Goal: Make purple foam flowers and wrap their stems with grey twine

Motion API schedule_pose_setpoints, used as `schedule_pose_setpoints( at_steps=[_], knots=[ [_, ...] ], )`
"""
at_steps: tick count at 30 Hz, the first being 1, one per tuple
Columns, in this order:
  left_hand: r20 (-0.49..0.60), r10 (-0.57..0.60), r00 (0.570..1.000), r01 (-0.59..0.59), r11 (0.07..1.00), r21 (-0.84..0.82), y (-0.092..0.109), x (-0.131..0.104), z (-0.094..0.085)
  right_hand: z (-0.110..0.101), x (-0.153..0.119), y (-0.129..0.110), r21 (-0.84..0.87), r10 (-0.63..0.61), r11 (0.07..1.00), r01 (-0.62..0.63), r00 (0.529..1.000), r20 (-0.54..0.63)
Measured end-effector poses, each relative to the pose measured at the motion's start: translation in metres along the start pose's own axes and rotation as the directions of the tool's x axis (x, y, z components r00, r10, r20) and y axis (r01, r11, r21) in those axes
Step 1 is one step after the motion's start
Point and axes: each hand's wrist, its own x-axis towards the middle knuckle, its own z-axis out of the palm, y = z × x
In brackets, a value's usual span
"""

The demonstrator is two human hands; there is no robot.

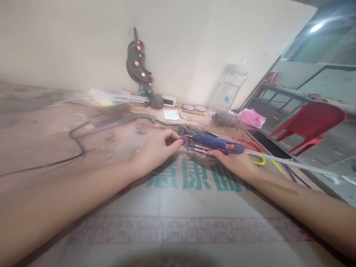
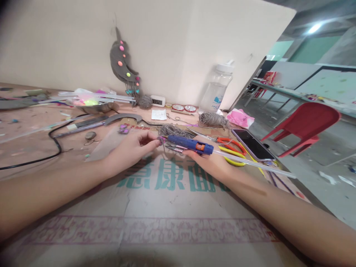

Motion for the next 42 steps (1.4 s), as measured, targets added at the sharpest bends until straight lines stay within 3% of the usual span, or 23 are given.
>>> schedule_pose_setpoints(
  at_steps=[17,33,42],
  knots=[
    [-0.015,-0.018,1.0,0.017,0.999,-0.04,-0.001,0.0,0.0,-0.001,0.001,-0.007,0.051,-0.002,0.999,0.0,1.0,0.029],
    [-0.025,-0.016,1.0,0.015,0.999,-0.044,-0.002,0.001,-0.001,0.0,0.001,0.008,-0.037,-0.072,0.997,0.073,0.997,0.024],
    [-0.024,-0.027,0.999,0.026,0.998,-0.051,-0.002,0.001,-0.001,-0.001,0.0,0.008,-0.05,-0.053,0.997,0.055,0.998,0.029]
  ],
)
